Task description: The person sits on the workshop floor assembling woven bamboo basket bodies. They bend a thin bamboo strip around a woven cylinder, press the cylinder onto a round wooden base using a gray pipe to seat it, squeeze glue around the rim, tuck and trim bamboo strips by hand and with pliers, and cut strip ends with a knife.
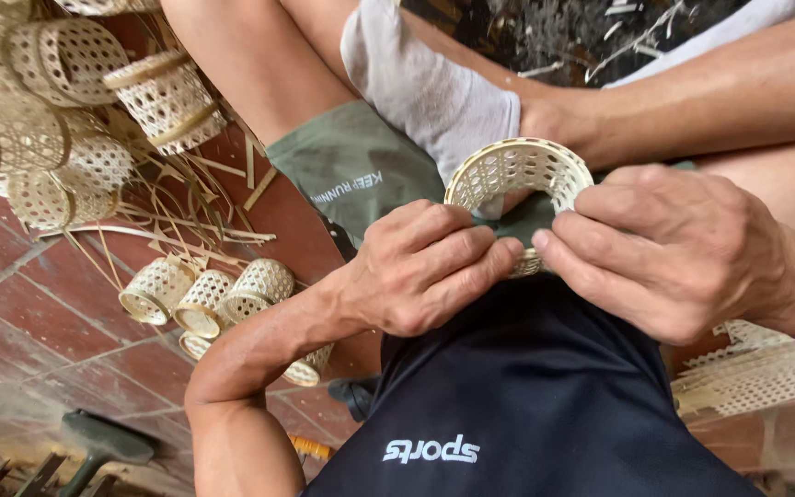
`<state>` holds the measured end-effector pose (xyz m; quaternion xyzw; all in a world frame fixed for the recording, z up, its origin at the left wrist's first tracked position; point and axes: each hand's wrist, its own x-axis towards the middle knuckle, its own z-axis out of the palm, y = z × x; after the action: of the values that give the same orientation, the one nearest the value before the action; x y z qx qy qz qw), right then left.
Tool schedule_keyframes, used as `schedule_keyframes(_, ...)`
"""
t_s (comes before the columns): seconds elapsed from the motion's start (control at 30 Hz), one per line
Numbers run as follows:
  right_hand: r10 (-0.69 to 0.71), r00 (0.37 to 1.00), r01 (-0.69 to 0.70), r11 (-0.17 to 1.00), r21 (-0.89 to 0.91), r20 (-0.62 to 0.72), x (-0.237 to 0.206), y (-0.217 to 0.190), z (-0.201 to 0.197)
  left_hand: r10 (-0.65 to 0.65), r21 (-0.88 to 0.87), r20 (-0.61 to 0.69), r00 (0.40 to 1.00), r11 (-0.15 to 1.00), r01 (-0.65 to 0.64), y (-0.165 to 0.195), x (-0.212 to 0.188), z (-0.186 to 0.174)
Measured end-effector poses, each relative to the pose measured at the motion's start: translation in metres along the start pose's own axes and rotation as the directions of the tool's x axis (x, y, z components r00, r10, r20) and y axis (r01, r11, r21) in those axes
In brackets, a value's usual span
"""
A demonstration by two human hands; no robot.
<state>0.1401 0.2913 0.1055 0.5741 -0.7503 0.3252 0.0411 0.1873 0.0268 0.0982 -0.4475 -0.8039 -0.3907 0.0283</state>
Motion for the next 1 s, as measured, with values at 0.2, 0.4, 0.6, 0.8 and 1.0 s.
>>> schedule_keyframes(0.2, -0.011, 0.911, 0.180, 0.911, -0.372, 0.413, 0.016, -0.006, -0.018, 0.012, 0.264, 0.247, 0.969, 0.961, -0.079, 0.007, 0.025, -0.024)
schedule_keyframes(0.4, -0.046, 0.917, 0.230, 0.874, -0.429, 0.397, 0.020, 0.006, -0.012, 0.068, 0.456, 0.356, 0.932, 0.858, -0.237, -0.002, 0.038, -0.033)
schedule_keyframes(0.6, 0.021, 0.986, 0.001, 0.991, -0.133, 0.164, 0.008, 0.002, -0.028, 0.004, 0.138, 0.131, 0.991, 0.990, -0.022, 0.004, 0.016, -0.025)
schedule_keyframes(0.8, 0.834, 0.538, -0.568, 0.253, 0.783, 0.121, -0.025, -0.016, -0.006, 0.139, 0.315, -0.057, 0.989, 0.942, -0.115, 0.017, 0.002, -0.013)
schedule_keyframes(1.0, 0.915, 0.308, -0.562, -0.047, 0.826, 0.262, -0.046, -0.017, 0.051, 0.064, 0.332, 0.005, 0.998, 0.941, -0.062, 0.010, 0.000, 0.009)
